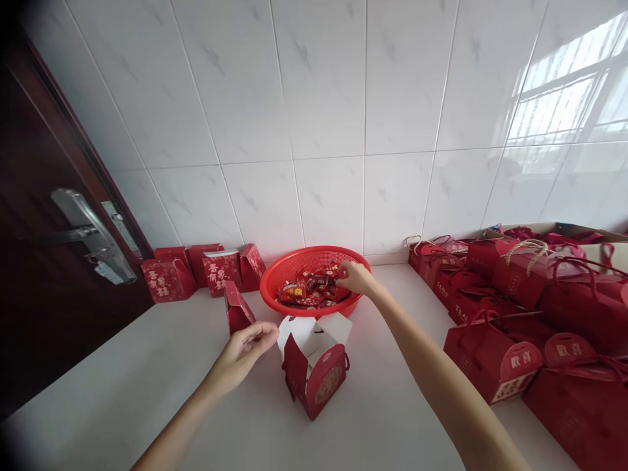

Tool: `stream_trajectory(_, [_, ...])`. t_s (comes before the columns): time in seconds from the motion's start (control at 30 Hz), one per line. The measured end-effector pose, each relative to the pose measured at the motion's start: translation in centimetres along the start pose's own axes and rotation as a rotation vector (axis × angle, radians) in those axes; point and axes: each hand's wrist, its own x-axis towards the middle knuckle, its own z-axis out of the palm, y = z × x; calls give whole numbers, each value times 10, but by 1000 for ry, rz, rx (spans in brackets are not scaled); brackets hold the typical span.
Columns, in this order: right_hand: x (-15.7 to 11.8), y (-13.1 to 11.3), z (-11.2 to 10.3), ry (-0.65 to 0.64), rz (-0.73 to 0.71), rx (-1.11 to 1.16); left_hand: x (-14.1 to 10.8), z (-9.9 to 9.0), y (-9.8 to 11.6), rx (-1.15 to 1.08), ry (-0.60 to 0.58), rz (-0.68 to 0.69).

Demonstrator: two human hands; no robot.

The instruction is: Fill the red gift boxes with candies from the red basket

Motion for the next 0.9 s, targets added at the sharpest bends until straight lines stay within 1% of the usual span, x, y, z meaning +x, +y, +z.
stream_trajectory(0.07, [16,-7,3,-131,-7,-40,3,0,-7,27,76,28])
stream_trajectory(0.17, [36,-19,18,-289,-23,-92,6,-1,-13,14,99,26])
stream_trajectory(0.23, [46,-23,32,-325,-33,-109,6,-1,-13,9,87,22])
stream_trajectory(0.3, [53,-24,44,-313,-43,-93,6,-1,-13,8,76,21])
stream_trajectory(0.37, [56,-19,50,-271,-58,-31,7,0,-12,8,76,25])
stream_trajectory(0.43, [55,-12,49,-199,-76,72,8,1,-13,5,86,37])
stream_trajectory(0.57, [51,-6,36,15,-121,351,11,4,-18,9,130,52])
stream_trajectory(0.63, [49,-9,32,127,-141,481,12,6,-21,22,173,60])
stream_trajectory(0.7, [48,-11,30,222,-146,565,14,7,-22,50,228,88])
stream_trajectory(0.8, [48,-12,31,319,-138,609,21,8,-15,103,288,166])
stream_trajectory(0.87, [48,-11,32,353,-139,611,31,10,-3,140,258,220])
stream_trajectory(0.9, [48,-10,32,362,-142,610,39,10,4,167,215,241])
